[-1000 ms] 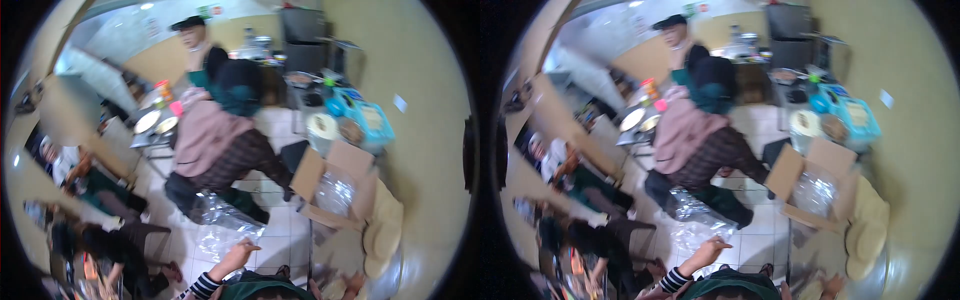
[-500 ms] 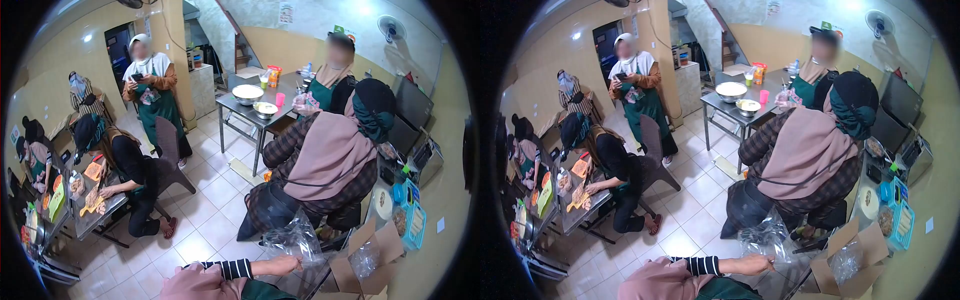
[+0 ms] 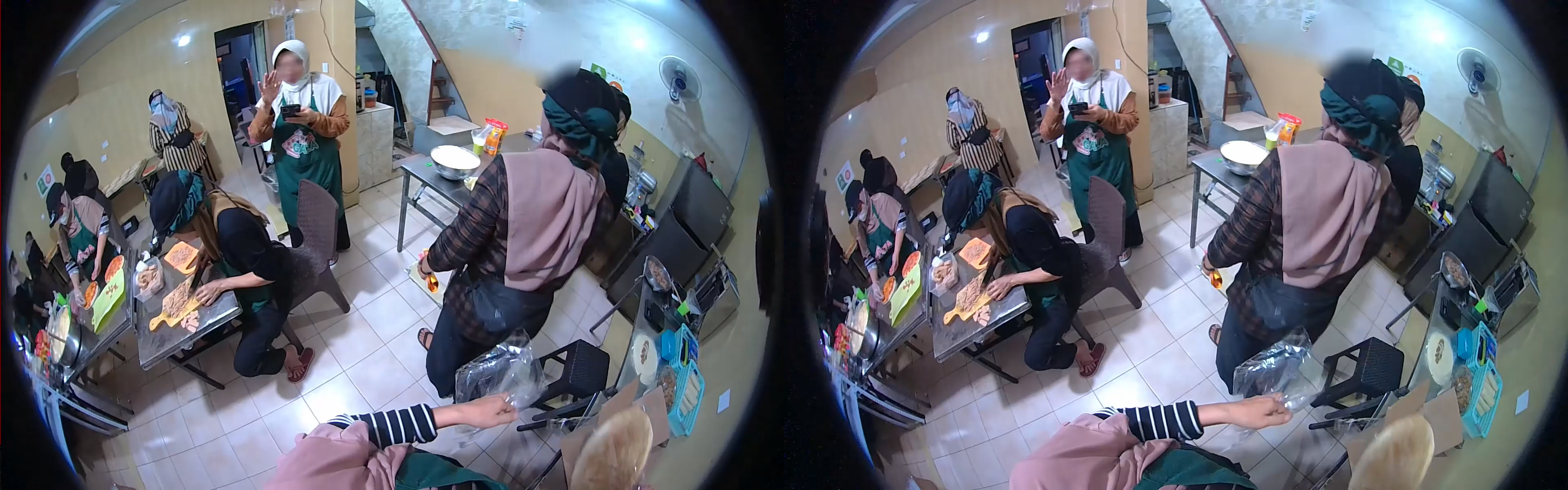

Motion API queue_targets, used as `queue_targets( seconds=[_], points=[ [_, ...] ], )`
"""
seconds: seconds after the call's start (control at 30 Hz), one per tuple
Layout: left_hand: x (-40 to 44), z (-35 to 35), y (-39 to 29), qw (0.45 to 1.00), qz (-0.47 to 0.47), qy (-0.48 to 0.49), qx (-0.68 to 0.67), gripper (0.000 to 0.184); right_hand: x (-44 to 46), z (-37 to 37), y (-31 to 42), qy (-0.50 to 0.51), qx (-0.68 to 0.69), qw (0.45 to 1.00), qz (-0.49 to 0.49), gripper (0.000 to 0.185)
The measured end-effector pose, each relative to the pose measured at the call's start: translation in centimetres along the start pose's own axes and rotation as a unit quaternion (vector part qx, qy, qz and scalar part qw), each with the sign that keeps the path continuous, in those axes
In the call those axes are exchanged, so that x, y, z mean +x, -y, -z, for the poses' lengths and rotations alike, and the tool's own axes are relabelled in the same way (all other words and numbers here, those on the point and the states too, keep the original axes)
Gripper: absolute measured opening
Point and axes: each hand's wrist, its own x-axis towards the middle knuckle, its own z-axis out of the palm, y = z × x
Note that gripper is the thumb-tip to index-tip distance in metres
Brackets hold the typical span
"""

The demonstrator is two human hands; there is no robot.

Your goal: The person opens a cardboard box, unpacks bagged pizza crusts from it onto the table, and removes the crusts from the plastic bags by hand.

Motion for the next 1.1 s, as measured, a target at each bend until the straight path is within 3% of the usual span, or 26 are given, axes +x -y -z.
queue_targets(
  seconds=[0.03,0.07,0.13,0.17,0.2,0.23,0.27,0.33,0.37,0.4,0.47,0.53,0.57,0.63,0.67,0.7,0.73,0.8,0.87,0.9,0.97,1.07,1.1],
  points=[
    [0.1,1.3,-1.2,0.998,0.054,0.023,-0.028,0.06,1.4,-1.1,-1.3,0.119,0.138,0.983,-0.016,0.035],
    [-0.1,2.4,-1.7,0.998,0.054,0.023,-0.03,0.06,3.0,-2.3,-2.9,0.234,0.268,0.934,-0.034,0.035],
    [-0.5,4.4,-2.5,0.959,0.116,0.009,-0.257,0.068,3.6,-4.6,-2.7,0.428,0.495,0.753,-0.069,0.037],
    [-1.1,5.4,-2.6,0.942,0.099,0.006,-0.32,0.071,2.2,-6.0,-1.1,0.285,0.23,0.908,0.205,0.029],
    [-2.0,6.1,-2.3,0.919,0.085,0.009,-0.385,0.074,0.3,-8.4,2.0,0.097,-0.091,0.889,0.438,0.022],
    [-2.7,6.1,-1.4,0.884,0.054,0.032,-0.464,0.074,-1.1,-10.4,-0.9,0.161,0.237,0.953,0.097,0.019],
    [-3.4,6.0,-0.8,0.839,0.028,0.057,-0.541,0.075,-1.8,-11.1,-0.3,0.245,0.138,0.959,0.044,0.031],
    [-6.1,7.5,-0.6,0.787,0.03,0.082,-0.611,0.071,-3.9,-15.2,3.1,0.322,0.357,0.867,-0.131,0.034],
    [-7.0,8.8,-2.3,0.815,0.045,0.065,-0.574,0.068,-4.7,-16.8,7.1,0.244,0.41,0.822,-0.311,0.027],
    [-7.7,9.8,-4.5,0.843,0.055,0.046,-0.533,0.067,-4.4,-18.1,6.3,0.26,0.423,0.793,-0.353,0.023],
    [-8.2,10.2,-5.3,0.825,0.153,-0.054,-0.542,0.061,-4.7,-19.4,7.0,0.32,0.454,0.766,-0.323,0.025],
    [-8.9,10.6,-5.7,0.797,0.175,-0.111,-0.567,0.054,-4.2,-20.1,6.4,0.372,0.422,0.773,-0.293,0.034],
    [-9.1,10.5,-5.2,0.789,0.164,-0.13,-0.578,0.054,-4.4,-19.8,5.8,0.367,0.421,0.775,-0.295,0.034],
    [-9.3,10.6,-4.7,0.782,0.149,-0.15,-0.587,0.054,-4.7,-19.4,4.8,0.49,0.283,0.782,-0.261,0.042],
    [-9.3,10.8,-4.9,0.78,0.131,-0.163,-0.59,0.053,-5.2,-19.4,3.8,0.548,0.241,0.779,-0.185,0.042],
    [-9.5,10.8,-5.1,0.778,0.115,-0.175,-0.592,0.053,-5.9,-19.5,3.9,0.57,0.264,0.757,-0.181,0.04],
    [-9.8,10.6,-5.3,0.779,0.115,-0.174,-0.591,0.053,-6.6,-19.6,4.1,0.59,0.287,0.734,-0.176,0.038],
    [-10.0,10.2,-5.6,0.839,0.122,-0.274,-0.454,0.064,-6.4,-19.8,4.4,0.586,0.293,0.735,-0.175,0.036],
    [-10.5,11.9,-4.3,0.845,-0.005,-0.18,-0.504,0.089,-5.3,-19.7,4.7,0.581,0.296,0.737,-0.178,0.033],
    [-10.2,13.4,-4.1,0.845,-0.002,-0.175,-0.504,0.089,-3.9,-19.5,4.8,0.599,0.296,0.728,-0.152,0.029],
    [-9.1,16.0,-3.9,0.872,-0.045,-0.072,-0.482,0.114,-1.6,-19.0,6.0,0.63,0.281,0.712,-0.132,0.024],
    [-7.1,15.1,-3.2,0.875,-0.009,-0.002,-0.483,0.117,-0.3,-20.0,5.8,0.679,0.265,0.675,-0.111,0.025],
    [-5.9,15.1,-4.3,0.867,-0.019,0.076,-0.492,0.11,0.3,-20.4,5.6,0.696,0.251,0.666,-0.094,0.024]
  ],
)
